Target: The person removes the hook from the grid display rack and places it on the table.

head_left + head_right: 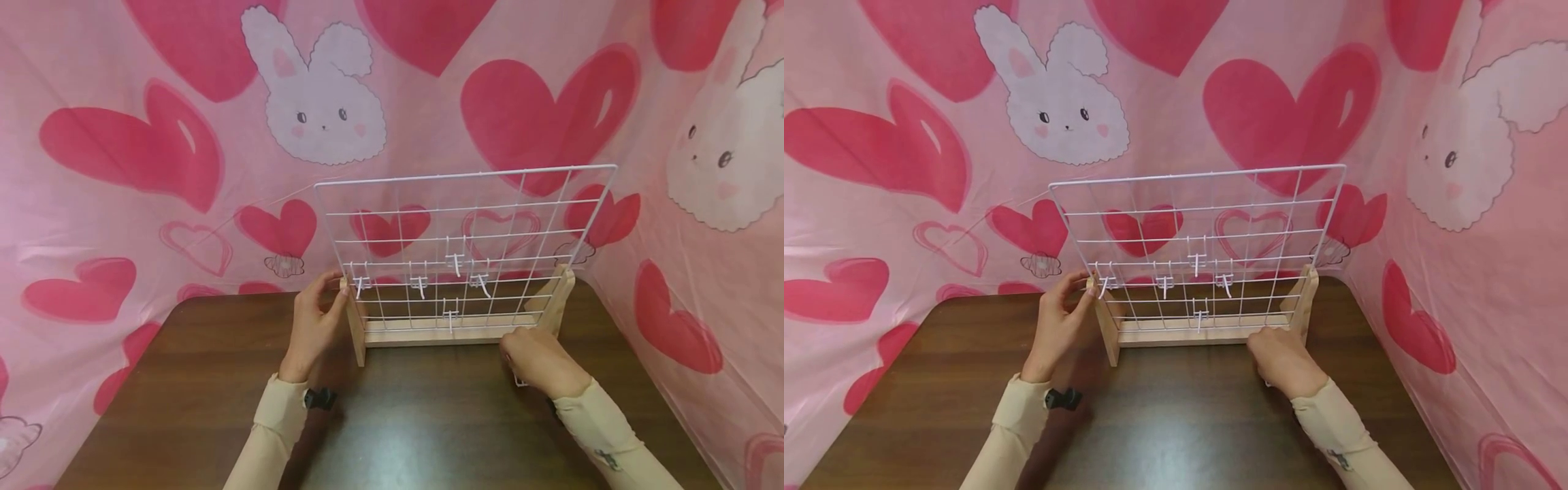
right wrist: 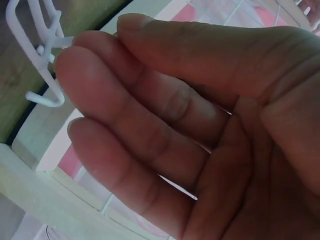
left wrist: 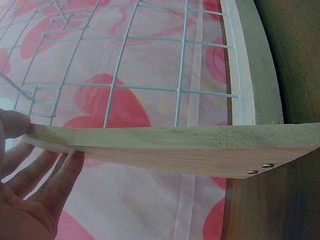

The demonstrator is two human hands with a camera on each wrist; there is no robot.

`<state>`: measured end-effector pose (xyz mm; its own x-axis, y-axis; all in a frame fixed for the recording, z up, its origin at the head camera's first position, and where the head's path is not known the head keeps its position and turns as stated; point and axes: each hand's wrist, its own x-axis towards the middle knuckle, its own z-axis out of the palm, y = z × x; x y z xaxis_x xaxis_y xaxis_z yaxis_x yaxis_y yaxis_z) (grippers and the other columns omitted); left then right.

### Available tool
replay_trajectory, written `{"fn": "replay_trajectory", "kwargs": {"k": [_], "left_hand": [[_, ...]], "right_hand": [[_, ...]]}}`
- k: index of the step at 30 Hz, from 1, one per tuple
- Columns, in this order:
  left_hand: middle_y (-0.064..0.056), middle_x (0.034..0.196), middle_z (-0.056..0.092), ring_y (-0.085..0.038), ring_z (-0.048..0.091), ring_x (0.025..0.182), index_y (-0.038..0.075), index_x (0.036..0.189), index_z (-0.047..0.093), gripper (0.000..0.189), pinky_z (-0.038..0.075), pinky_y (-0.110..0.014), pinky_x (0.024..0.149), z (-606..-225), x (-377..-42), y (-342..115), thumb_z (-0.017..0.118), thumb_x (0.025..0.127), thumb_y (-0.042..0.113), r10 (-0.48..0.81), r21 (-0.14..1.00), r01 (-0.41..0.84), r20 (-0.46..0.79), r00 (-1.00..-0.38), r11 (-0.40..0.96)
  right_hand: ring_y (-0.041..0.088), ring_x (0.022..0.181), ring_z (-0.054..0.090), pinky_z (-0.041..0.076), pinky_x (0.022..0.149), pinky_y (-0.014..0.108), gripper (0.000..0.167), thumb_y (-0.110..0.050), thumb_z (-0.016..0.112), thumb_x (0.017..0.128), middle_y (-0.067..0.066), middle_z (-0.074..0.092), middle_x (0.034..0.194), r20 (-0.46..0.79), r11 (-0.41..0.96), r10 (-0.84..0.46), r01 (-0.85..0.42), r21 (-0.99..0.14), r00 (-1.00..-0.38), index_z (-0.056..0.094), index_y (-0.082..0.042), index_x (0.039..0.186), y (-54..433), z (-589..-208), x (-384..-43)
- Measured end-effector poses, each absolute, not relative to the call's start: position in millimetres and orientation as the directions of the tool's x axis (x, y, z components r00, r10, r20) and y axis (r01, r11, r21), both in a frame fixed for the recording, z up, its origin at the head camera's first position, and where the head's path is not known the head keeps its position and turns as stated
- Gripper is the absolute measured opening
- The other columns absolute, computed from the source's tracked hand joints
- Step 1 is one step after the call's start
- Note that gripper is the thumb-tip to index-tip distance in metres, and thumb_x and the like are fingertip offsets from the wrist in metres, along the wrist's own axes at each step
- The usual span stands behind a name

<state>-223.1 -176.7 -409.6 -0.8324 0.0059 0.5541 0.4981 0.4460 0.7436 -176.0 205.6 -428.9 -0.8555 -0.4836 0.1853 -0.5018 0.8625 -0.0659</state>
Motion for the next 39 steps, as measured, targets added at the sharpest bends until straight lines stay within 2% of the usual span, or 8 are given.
{"fn": "replay_trajectory", "kwargs": {"k": [6,14,16,21,24,32,39], "left_hand": [[-0.013,0.118,0.077,-0.028,0.075,0.108,0.01,0.127,0.07,0.029,0.066,-0.043,0.075,-410,-224,-177,0.072,0.098,0.012,0.005,0.734,0.504,0.564,-0.826,0.457],[-0.016,0.119,0.077,-0.028,0.074,0.108,0.005,0.128,0.069,0.03,0.062,-0.023,0.077,-410,-224,-177,0.072,0.098,0.009,0.008,0.736,0.508,0.565,-0.825,0.447],[-0.014,0.118,0.077,-0.027,0.074,0.108,0.004,0.127,0.069,0.03,0.063,-0.024,0.076,-411,-223,-177,0.072,0.098,0.009,0.005,0.736,0.506,0.565,-0.825,0.449],[-0.011,0.118,0.077,-0.028,0.074,0.108,0.007,0.128,0.07,0.03,0.066,-0.04,0.076,-411,-223,-178,0.072,0.097,0.009,0.005,0.733,0.509,0.569,-0.823,0.45],[-0.012,0.118,0.077,-0.029,0.074,0.108,0.009,0.128,0.07,0.031,0.065,-0.045,0.077,-411,-223,-177,0.072,0.097,0.01,0.007,0.737,0.508,0.565,-0.825,0.445],[-0.017,0.12,0.076,-0.031,0.074,0.109,0.007,0.129,0.068,0.031,0.065,-0.047,0.079,-410,-222,-177,0.072,0.098,0.009,0.008,0.741,0.501,0.557,-0.831,0.446],[-0.02,0.119,0.075,-0.03,0.074,0.107,0.007,0.129,0.069,0.03,0.065,-0.048,0.079,-410,-222,-176,0.071,0.098,0.009,0.005,0.745,0.5,0.555,-0.832,0.441]], "right_hand": [[0.017,0.054,0.054,0.039,0.046,0.034,0.037,0.006,0.072,0.074,-0.002,0.057,0.056,0.17,0.869,-0.473,-0.489,-0.069,-0.864,0.054,-0.02,0.056,202,-431,-177],[0.02,0.055,0.059,0.042,0.047,0.038,0.036,0.002,0.074,0.077,0.001,0.062,0.058,0.175,0.871,-0.472,-0.488,-0.063,-0.864,0.056,-0.02,0.055,198,-436,-177],[0.02,0.055,0.059,0.042,0.048,0.037,0.035,0.001,0.075,0.077,0.001,0.062,0.058,0.176,0.871,-0.471,-0.487,-0.062,-0.865,0.058,-0.02,0.055,197,-437,-177],[0.016,0.054,0.053,0.04,0.047,0.036,0.035,0.002,0.074,0.078,0.001,0.061,0.058,0.141,0.88,-0.458,-0.47,-0.067,-0.878,0.059,-0.02,0.055,193,-440,-177],[0.015,0.054,0.052,0.04,0.047,0.036,0.036,0.002,0.075,0.078,0.001,0.06,0.058,0.12,0.885,-0.452,-0.461,-0.063,-0.884,0.058,-0.02,0.055,191,-444,-177],[0.021,0.054,0.06,0.048,0.047,0.04,0.033,0.003,0.076,0.076,0.004,0.064,0.06,0.153,0.873,-0.479,-0.487,-0.015,-0.864,0.058,-0.017,0.056,188,-455,-177],[0.023,0.054,0.06,0.049,0.047,0.042,0.032,0.006,0.075,0.074,0.006,0.064,0.061,0.171,0.874,-0.479,-0.485,0.007,-0.861,0.058,-0.015,0.057,189,-459,-179]]}}
